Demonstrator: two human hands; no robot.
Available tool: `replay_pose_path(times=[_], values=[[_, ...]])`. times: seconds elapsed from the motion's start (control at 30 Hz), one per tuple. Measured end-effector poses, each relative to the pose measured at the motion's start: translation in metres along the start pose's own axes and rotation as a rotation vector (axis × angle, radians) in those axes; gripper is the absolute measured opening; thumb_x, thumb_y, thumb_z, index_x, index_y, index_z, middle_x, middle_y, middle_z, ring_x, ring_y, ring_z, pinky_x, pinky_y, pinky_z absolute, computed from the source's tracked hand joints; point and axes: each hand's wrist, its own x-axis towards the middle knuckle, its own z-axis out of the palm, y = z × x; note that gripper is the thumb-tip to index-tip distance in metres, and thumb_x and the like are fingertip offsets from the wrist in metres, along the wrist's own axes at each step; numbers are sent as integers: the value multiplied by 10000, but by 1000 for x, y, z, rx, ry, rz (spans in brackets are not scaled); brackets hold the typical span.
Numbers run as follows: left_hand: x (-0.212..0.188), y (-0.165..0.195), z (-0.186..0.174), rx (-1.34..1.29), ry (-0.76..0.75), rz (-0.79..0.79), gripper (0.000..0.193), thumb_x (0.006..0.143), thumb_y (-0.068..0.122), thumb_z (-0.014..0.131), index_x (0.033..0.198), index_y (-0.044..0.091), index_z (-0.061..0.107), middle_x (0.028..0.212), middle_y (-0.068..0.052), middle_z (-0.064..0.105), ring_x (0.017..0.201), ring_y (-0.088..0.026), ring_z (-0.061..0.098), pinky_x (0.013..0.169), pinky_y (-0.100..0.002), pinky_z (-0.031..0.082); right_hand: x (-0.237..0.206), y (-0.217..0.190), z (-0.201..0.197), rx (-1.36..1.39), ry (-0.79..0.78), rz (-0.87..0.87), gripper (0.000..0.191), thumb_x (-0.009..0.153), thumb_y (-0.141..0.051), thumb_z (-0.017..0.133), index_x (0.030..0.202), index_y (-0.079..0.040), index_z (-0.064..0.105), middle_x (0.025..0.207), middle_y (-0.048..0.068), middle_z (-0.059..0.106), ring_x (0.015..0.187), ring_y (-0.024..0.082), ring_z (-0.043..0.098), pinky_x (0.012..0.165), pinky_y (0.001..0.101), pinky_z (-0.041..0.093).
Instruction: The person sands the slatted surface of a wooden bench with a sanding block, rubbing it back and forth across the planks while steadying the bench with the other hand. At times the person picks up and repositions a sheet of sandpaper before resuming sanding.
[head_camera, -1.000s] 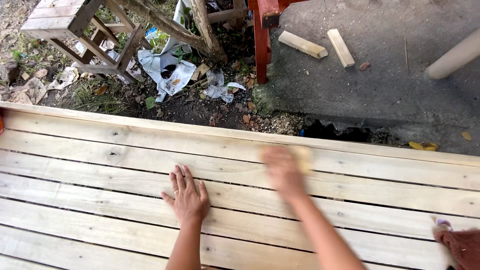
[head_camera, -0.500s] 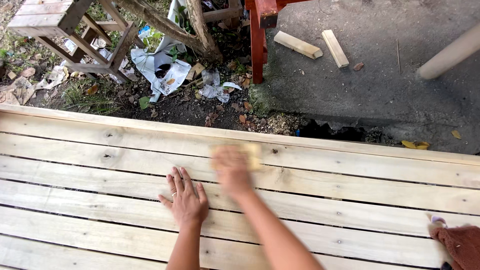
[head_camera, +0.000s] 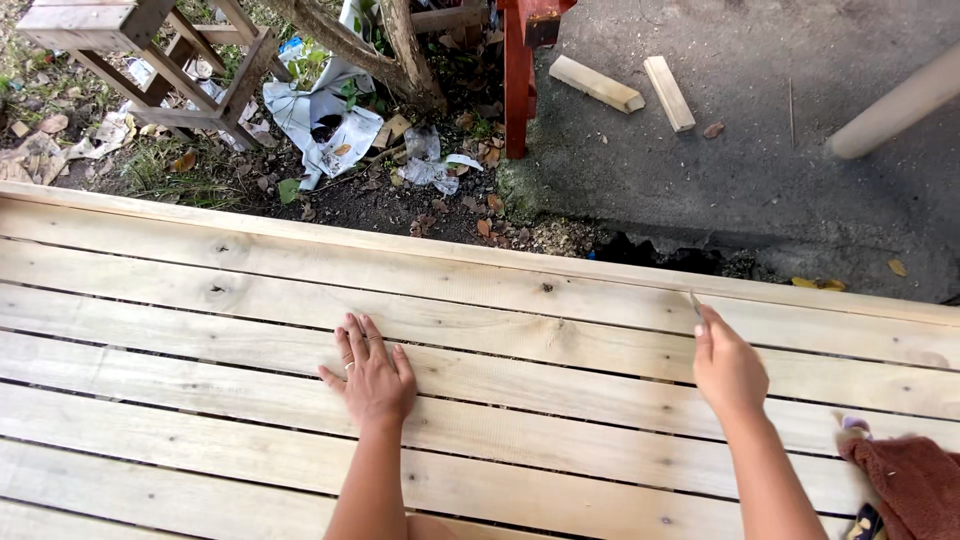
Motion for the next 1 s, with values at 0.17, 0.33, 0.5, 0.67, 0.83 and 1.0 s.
replay_pose_path(times=[0.17,0.33,0.5,0.67,0.83,1.0], values=[[0,2,-1,41,-1,-1,720,978,449,286,1628,205,95,1710,20,17,1554,-190,31,1181,-647,1,31,-64,-3,111,-384,-109,292,1016,-315,557,1249,-212,699,927,110,777,785,313,765,746,453,584],[0,2,-1,24,-14,-18,724,982,446,307,1633,206,100,1718,24,22,1566,-185,36,1192,-647,5,47,-142,18,-42,-368,-604,192,959,-220,582,1063,-198,742,949,81,763,856,331,724,716,476,567],[1,1,1,20,-10,-19,725,981,449,319,1631,210,104,1718,19,26,1570,-198,33,1194,-645,-2,57,-174,26,-204,-433,-810,131,931,-151,588,972,-140,712,953,65,770,874,306,733,733,456,576],[2,2,-1,37,-21,-18,722,984,443,308,1634,213,94,1715,17,16,1566,-202,25,1193,-644,-4,60,-185,32,-289,-382,-923,154,850,-73,594,935,-144,701,944,49,768,880,277,741,684,438,584],[1,3,-5,46,-45,-20,723,984,437,309,1632,211,82,1717,15,4,1567,-201,19,1192,-643,0,53,-195,33,-358,-360,-977,140,843,-69,610,933,-141,688,925,50,760,871,272,744,678,422,588],[2,3,-7,54,-60,-23,731,980,438,295,1635,216,58,1715,18,1,1565,-192,13,1195,-639,-7,54,-199,27,-463,-372,-1011,112,839,-100,638,937,-138,677,912,44,754,883,255,746,673,407,593]])
